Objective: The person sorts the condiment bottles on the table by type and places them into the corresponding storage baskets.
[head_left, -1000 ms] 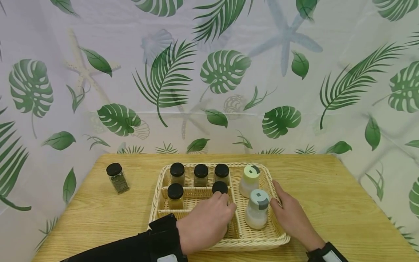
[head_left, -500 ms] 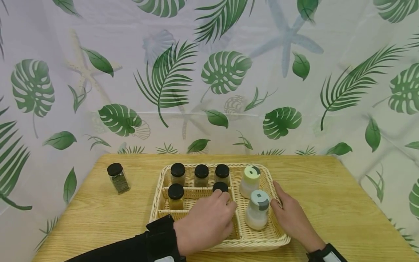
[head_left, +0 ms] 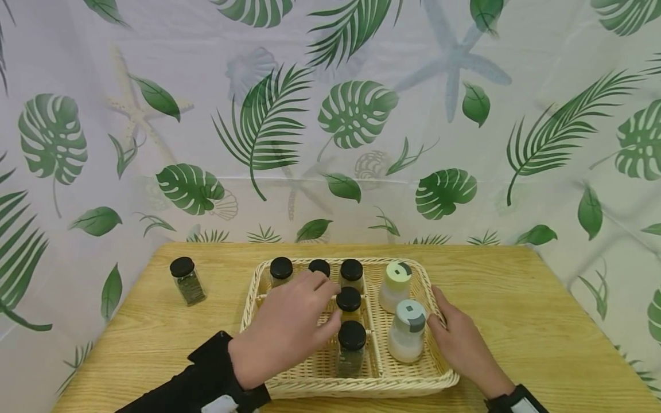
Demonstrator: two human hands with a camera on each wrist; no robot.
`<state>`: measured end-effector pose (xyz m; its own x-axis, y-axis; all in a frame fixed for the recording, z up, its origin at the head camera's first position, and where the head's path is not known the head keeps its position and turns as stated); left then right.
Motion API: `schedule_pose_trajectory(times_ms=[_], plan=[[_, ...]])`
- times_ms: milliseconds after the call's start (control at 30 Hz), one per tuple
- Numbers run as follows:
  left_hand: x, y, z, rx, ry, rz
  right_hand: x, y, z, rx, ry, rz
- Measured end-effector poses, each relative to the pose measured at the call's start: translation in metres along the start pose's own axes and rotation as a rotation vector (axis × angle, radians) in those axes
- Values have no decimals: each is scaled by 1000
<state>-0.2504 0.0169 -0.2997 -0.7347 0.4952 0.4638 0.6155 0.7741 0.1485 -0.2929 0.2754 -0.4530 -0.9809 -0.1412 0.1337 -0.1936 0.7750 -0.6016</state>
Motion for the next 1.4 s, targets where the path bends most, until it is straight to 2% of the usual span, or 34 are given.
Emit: schedule_pose_trajectory(times_ms=[233, 333, 500, 733, 1000, 1400], plan=[[2, -45, -29, 63, 127, -132, 0, 1, 0, 7, 1, -4], [0, -66, -37, 96, 163, -174, 0, 0, 0, 6, 0, -5], [-6, -98, -41, 138, 188, -236, 0, -1, -1, -11, 5, -15], [-13, -134, -38, 184, 209, -292, 1, 0, 1, 18, -2, -7], [-21, -168, -30, 223, 230, -331, -1, -1, -1, -6, 10, -17], [-39, -230, -6, 255, 187, -482, 0, -3, -2, -11, 9, -18]])
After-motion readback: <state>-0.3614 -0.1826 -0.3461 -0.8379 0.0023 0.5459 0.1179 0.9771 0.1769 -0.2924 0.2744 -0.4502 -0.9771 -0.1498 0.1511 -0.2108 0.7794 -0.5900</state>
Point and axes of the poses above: each hand's wrist, its own x-axis towards the middle knuckle, its own z-axis out of the palm, y = z × x, the point moved 10 cm from there along x, towards the middle knuckle, and after that the axes turned 10 degrees about -z, right-handed, at the moved point
